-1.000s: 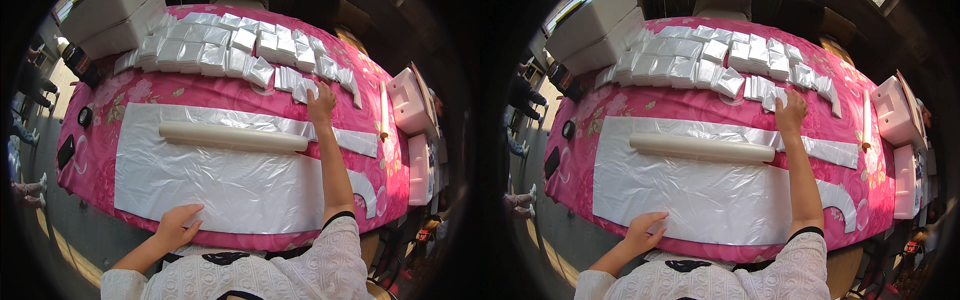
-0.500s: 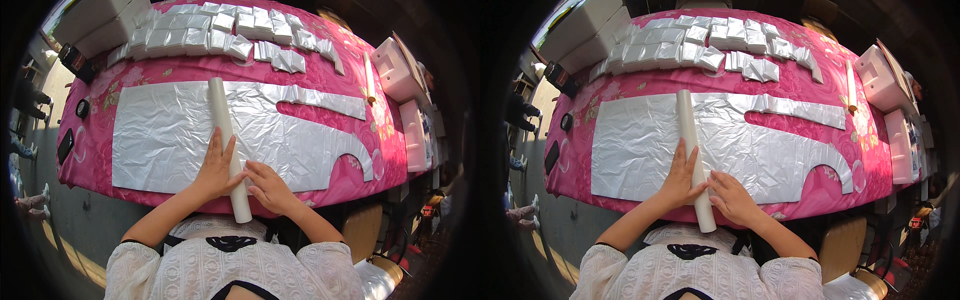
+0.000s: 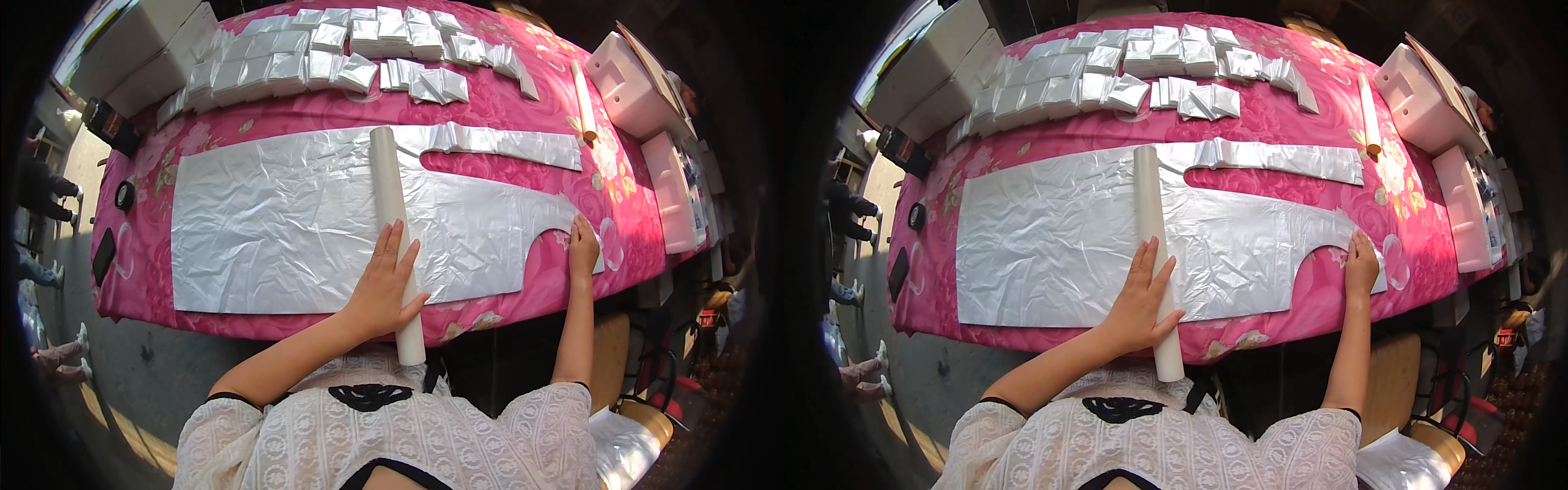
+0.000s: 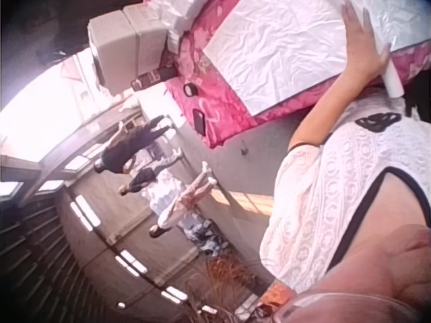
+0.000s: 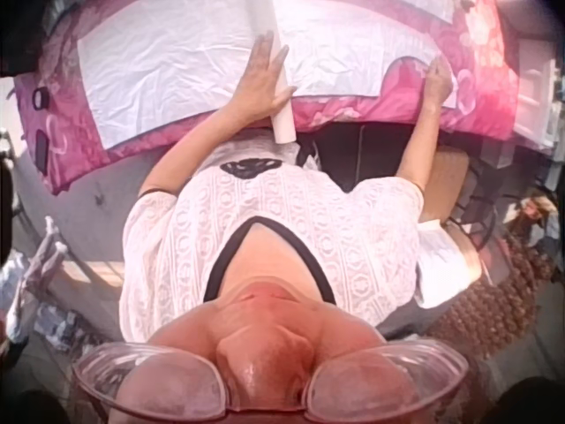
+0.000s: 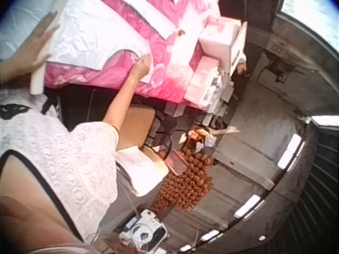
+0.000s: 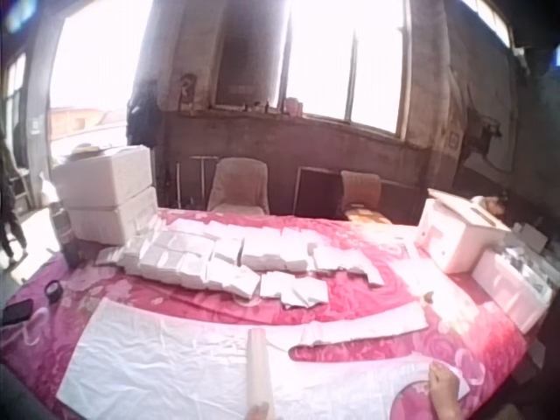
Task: The person unrolls a roll of clear plastic wrap on a pink tablecloth, cuts off a sheet, and wraps a small white rectangular item. They repeat this process multiple times, placing each wrapped item on the table.
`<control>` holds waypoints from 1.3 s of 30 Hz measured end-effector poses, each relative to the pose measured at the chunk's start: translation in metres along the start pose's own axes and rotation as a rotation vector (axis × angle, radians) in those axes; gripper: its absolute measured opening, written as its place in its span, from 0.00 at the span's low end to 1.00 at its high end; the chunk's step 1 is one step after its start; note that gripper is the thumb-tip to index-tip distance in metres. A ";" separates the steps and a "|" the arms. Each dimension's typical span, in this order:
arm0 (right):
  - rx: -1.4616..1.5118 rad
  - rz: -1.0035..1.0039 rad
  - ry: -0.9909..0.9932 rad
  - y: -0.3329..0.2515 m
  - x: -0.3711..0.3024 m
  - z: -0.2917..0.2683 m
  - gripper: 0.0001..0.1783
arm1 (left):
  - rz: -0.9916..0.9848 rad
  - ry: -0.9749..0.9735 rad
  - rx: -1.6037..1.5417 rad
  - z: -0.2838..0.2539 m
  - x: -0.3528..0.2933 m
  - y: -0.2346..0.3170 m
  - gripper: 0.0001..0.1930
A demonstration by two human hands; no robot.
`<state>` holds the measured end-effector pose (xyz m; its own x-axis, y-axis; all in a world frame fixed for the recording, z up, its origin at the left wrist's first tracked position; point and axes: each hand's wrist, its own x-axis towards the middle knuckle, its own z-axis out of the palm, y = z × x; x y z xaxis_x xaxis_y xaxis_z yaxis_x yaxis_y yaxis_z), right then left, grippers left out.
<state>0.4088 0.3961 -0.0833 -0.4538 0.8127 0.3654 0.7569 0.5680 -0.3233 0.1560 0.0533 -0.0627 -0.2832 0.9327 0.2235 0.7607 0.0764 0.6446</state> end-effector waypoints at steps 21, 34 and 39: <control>0.496 -0.517 -0.372 -0.287 -0.139 -0.058 0.20 | -0.896 -0.192 -0.890 -0.173 -0.065 -0.114 0.08; 0.374 0.062 -0.907 -0.260 -0.167 -0.038 0.25 | -0.226 0.217 0.659 -0.180 -0.047 -0.097 0.14; 0.406 0.019 -0.911 -0.252 -0.174 -0.034 0.25 | 0.046 0.118 0.100 -0.057 -0.003 -0.047 0.24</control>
<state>0.3126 0.1072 -0.0353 -0.7595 0.5152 -0.3971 0.6268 0.4166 -0.6584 0.0880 0.0263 -0.0519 -0.3094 0.8884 0.3392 0.8268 0.0751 0.5575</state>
